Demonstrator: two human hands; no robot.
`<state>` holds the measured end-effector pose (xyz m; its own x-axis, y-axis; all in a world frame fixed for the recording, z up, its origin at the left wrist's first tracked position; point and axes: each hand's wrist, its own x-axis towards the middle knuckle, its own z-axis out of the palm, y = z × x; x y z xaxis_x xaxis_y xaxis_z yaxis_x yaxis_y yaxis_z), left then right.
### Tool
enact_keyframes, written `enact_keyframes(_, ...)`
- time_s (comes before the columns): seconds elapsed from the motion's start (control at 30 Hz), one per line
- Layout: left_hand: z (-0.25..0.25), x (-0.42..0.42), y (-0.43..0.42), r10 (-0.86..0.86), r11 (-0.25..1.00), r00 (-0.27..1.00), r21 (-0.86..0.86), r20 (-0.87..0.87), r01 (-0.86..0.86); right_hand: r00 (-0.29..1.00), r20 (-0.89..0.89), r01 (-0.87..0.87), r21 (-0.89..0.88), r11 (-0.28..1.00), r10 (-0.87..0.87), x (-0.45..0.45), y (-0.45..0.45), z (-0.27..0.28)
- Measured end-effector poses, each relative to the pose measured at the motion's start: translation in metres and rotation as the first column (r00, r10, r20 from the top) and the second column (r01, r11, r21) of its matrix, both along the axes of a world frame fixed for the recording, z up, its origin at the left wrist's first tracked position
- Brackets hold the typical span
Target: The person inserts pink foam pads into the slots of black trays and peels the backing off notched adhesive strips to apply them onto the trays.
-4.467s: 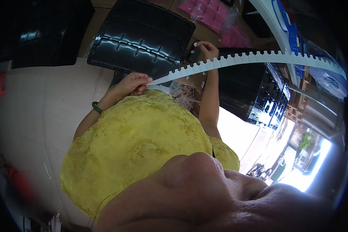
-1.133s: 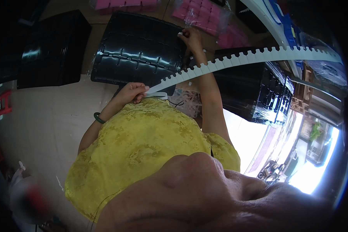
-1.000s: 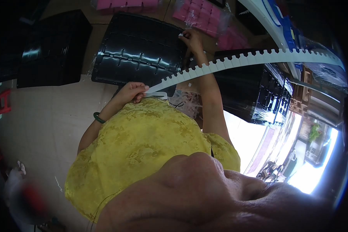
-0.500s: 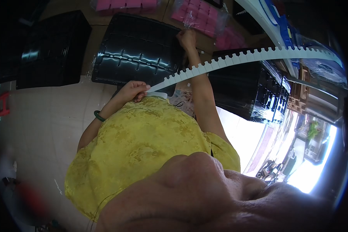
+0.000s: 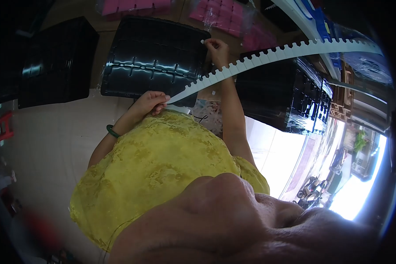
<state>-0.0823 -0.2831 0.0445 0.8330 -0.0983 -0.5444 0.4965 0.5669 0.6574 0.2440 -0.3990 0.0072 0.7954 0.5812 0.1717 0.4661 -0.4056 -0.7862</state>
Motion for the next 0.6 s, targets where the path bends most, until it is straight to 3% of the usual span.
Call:
enact_keyframes(0.07, 0.003, 0.003, -0.002, -0.009, 1.000, 1.000, -0.008, 0.005, 0.009, 0.990, 0.135, -0.030, -0.061, 0.998, 0.038, 0.011, 0.022, -0.004)
enact_keyframes(0.1, 0.002, 0.003, -0.001, -0.015, 1.000, 1.000, -0.002, 0.018, 0.015, 0.996, 0.079, -0.035, -0.110, 0.993, 0.044, 0.020, 0.031, -0.018)
enact_keyframes(0.2, -0.004, 0.002, 0.000, -0.021, 1.000, 0.999, 0.020, 0.045, 0.020, 0.983, 0.181, 0.031, -0.236, 0.971, 0.012, 0.023, 0.042, -0.025)
enact_keyframes(0.3, -0.008, 0.000, 0.003, 0.003, 0.999, 0.999, 0.034, 0.039, -0.004, 0.970, 0.223, -0.032, -0.257, 0.966, 0.092, 0.027, 0.040, -0.025)
enact_keyframes(0.5, -0.003, -0.001, 0.007, 0.049, 0.998, 0.999, -0.039, 0.002, -0.048, 0.986, 0.066, -0.122, -0.318, 0.940, 0.151, 0.025, 0.031, -0.012)
enact_keyframes(0.6, -0.003, 0.001, 0.008, 0.035, 0.999, 0.999, -0.019, -0.001, -0.035, 0.994, 0.030, -0.097, -0.226, 0.969, 0.106, 0.028, 0.031, -0.016)
